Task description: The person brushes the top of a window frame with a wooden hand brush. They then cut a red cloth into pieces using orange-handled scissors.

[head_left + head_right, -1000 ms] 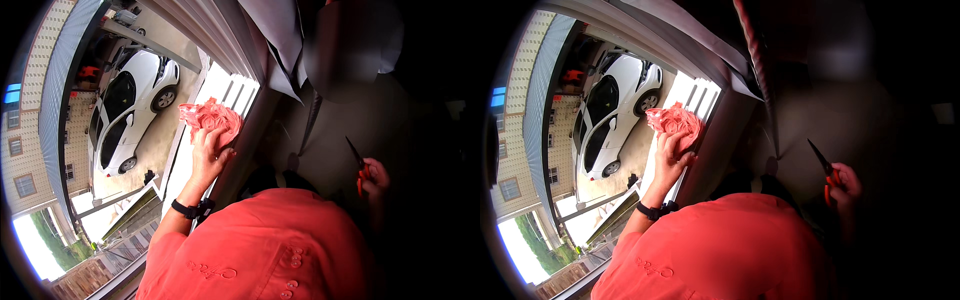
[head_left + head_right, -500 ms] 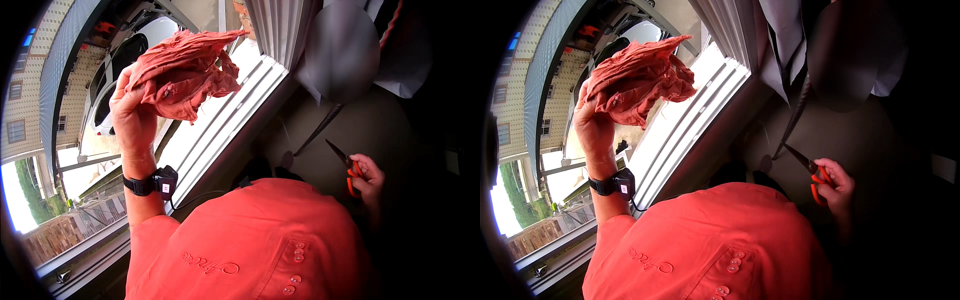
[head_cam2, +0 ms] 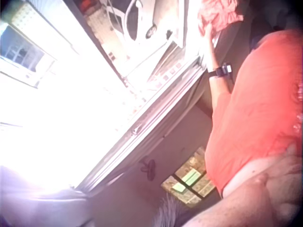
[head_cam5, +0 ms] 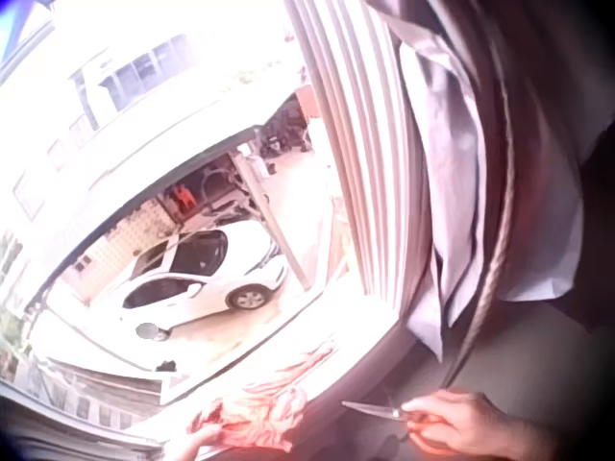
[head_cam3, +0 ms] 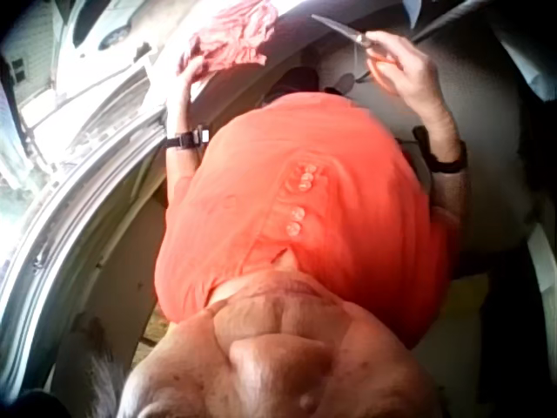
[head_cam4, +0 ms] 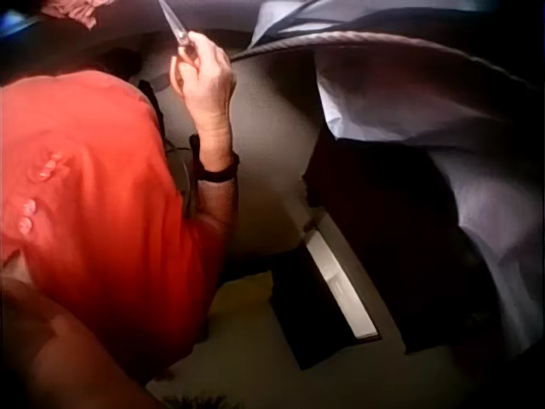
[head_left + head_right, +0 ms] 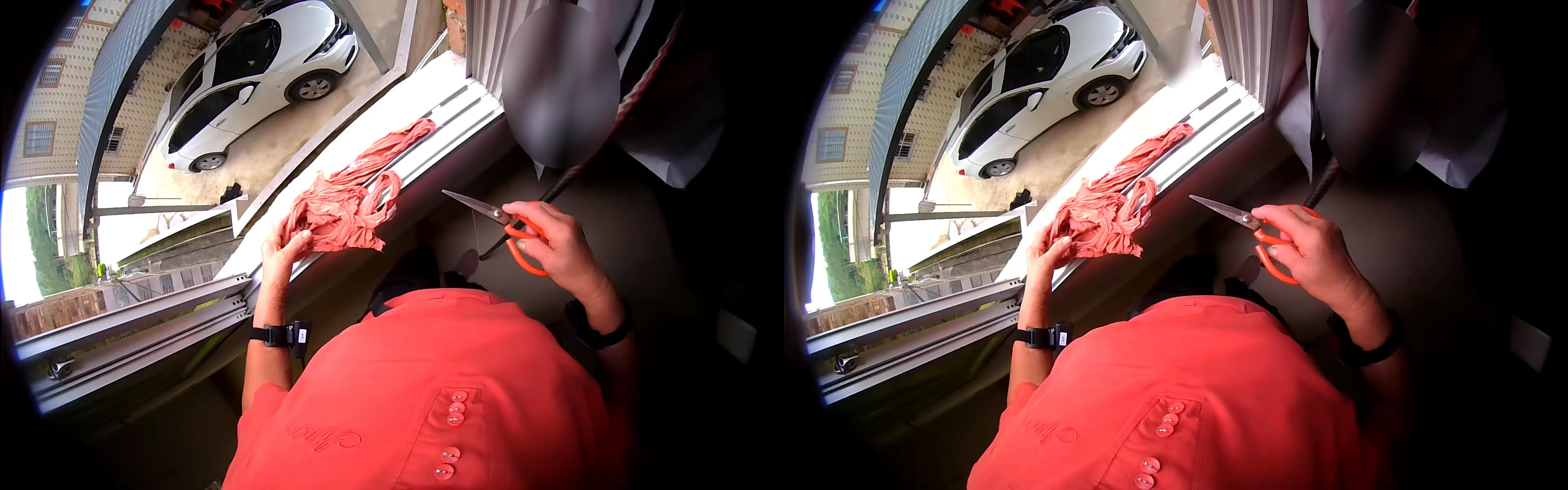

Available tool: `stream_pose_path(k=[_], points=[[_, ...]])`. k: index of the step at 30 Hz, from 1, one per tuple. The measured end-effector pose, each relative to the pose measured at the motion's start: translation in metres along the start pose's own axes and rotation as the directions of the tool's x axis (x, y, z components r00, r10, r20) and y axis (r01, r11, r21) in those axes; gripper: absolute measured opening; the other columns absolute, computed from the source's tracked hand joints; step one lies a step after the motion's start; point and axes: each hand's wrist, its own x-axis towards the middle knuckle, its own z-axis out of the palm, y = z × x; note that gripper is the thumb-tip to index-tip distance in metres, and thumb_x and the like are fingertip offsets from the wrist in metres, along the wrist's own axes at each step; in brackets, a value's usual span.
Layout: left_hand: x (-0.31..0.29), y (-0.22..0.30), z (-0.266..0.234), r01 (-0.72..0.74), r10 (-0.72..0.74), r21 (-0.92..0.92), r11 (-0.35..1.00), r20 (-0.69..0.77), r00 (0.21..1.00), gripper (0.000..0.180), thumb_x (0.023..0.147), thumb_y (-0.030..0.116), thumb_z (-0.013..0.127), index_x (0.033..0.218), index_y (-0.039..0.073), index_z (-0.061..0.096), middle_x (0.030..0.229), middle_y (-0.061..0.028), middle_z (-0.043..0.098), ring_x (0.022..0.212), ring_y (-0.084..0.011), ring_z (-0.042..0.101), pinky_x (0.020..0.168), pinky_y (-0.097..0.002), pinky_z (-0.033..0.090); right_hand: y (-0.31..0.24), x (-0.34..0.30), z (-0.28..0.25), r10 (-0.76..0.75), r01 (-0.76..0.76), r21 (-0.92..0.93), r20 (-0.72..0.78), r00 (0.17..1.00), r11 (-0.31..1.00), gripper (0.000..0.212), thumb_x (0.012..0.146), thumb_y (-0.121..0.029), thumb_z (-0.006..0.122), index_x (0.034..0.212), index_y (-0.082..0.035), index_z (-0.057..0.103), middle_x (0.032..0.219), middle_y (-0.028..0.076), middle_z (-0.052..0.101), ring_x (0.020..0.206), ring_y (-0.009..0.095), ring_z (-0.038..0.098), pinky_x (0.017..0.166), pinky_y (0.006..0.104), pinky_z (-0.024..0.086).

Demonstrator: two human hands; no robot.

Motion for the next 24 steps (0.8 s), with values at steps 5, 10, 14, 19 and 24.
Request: stream_pose_path(k=[5,10,14,19,24], points=[[0.003,0.023,0.036,-0.465,0.536,0.415,0.782,-0.070,0.841,0.051,0.085,0.021,0.074,0.130,0.001,0.060,0.125,-0.0152,0.058,0.116,-0.0304,0.051,0.101,-0.0392,0.041,-0.019,0.054,0.022,-0.229,0.154,-0.441,-0.123,0.965,0.884,0.036,0.079,0.003,0.065,0.114,-0.005,0.064,0.097,0.012,0.064,0.089,0.032,0.065,0.076,0.0396,0.053],[0.033,0.032,0.059,-0.561,0.651,0.549,0.620,0.039,0.758,0.055,0.081,0.020,0.077,0.130,0.004,0.059,0.131,-0.0155,0.057,0.116,-0.0341,0.051,0.100,-0.0422,0.043,-0.027,0.103,0.052,-0.107,-0.006,-0.671,-0.127,0.986,0.742,0.024,0.078,-0.005,0.070,0.102,-0.007,0.066,0.091,0.011,0.064,0.080,0.031,0.067,0.072,0.0408,0.054],[0.060,0.060,0.089,-0.648,0.680,0.582,0.492,0.208,0.703,0.052,0.085,0.024,0.074,0.132,0.006,0.059,0.135,-0.0116,0.056,0.112,-0.0326,0.052,0.096,-0.0413,0.046,-0.027,0.119,0.066,-0.061,0.008,-0.776,-0.040,0.997,0.631,0.008,0.080,-0.011,0.067,0.087,-0.006,0.066,0.083,0.016,0.064,0.073,0.032,0.068,0.067,0.0416,0.055],[0.091,0.081,0.134,-0.727,0.550,0.513,0.456,0.480,0.684,0.046,0.085,0.022,0.070,0.128,0.008,0.061,0.123,-0.0117,0.060,0.106,-0.0325,0.058,0.088,-0.0421,0.050,-0.025,0.140,0.064,-0.127,-0.071,-0.845,-0.162,0.978,0.530,0.008,0.073,-0.007,0.063,0.070,-0.004,0.069,0.073,0.018,0.066,0.065,0.031,0.069,0.059,0.0401,0.055],[0.108,0.088,0.176,-0.744,0.613,0.525,0.414,0.444,0.654,0.032,0.083,0.017,0.069,0.114,0.011,0.065,0.096,-0.0097,0.057,0.096,-0.0311,0.060,0.076,-0.0455,0.052,-0.027,0.155,0.042,-0.052,-0.092,-0.836,-0.143,0.988,0.541,0.011,0.074,-0.007,0.061,0.072,-0.004,0.072,0.076,0.019,0.069,0.072,0.032,0.070,0.065,0.0409,0.056]])
